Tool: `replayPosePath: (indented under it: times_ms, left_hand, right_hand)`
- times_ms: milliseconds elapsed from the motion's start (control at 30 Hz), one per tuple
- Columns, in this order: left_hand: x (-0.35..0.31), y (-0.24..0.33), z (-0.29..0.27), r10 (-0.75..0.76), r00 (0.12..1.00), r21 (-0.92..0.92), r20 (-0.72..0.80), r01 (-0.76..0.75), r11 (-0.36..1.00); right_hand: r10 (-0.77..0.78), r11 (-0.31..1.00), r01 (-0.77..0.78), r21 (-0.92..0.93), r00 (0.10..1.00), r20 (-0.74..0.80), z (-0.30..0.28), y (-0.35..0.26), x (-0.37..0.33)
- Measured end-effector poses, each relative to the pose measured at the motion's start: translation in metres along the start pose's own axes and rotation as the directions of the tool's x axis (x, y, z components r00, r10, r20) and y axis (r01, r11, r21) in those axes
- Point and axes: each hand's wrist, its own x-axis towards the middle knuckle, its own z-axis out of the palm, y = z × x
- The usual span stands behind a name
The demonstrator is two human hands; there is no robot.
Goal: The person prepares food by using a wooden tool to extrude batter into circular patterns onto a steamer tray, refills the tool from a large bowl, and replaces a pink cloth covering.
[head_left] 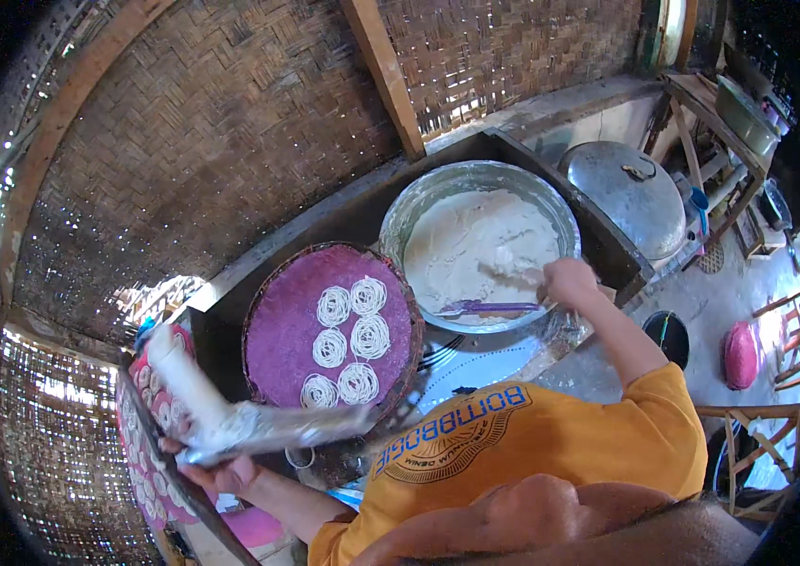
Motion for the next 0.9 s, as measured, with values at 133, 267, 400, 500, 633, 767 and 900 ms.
replayPosePath:
  times_ms: [133, 267, 400, 500, 633, 767, 900]
  left_hand:
    - [0.003, -0.041, 0.056, -0.232, 0.967, 0.262, 0.107, 0.198, 0.944]
    - [0.015, -0.117, 0.084, -0.535, 0.835, 0.395, 0.128, 0.452, 0.800]
    - [0.012, -0.180, 0.146, -0.660, 0.694, 0.866, 0.287, 0.107, 0.489]
    - [0.002, -0.203, 0.185, -0.641, 0.634, 0.879, 0.433, -0.142, 0.454]
    - [0.004, -0.208, 0.190, -0.670, 0.585, 0.888, 0.457, -0.256, 0.381]
    - [0.003, -0.212, 0.196, -0.713, 0.509, 0.875, 0.482, -0.318, 0.365]
    - [0.002, -0.218, 0.199, -0.742, 0.509, 0.889, 0.436, -0.371, 0.268]
  right_hand:
    - [-0.123, 0.854, 0.075, 0.515, 0.991, 0.061, -0.058, 0.021, -0.010]
    - [-0.242, 0.559, 0.043, 0.828, 0.964, 0.113, -0.114, 0.026, -0.012]
    - [-0.480, 0.331, 0.191, 0.924, 0.877, -0.010, -0.153, 0.005, -0.010]
    - [-0.569, 0.330, 0.219, 0.918, 0.822, 0.008, -0.169, 0.000, -0.007]
    - [-0.667, 0.462, 0.590, 0.662, 0.724, -0.179, -0.191, 0.000, 0.000]
    - [-0.724, 0.664, 0.722, -0.191, 0.558, -0.407, -0.252, -0.031, -0.025]
    - [-0.853, 0.496, 0.694, -0.522, 0.278, -0.441, -0.248, -0.075, -0.039]
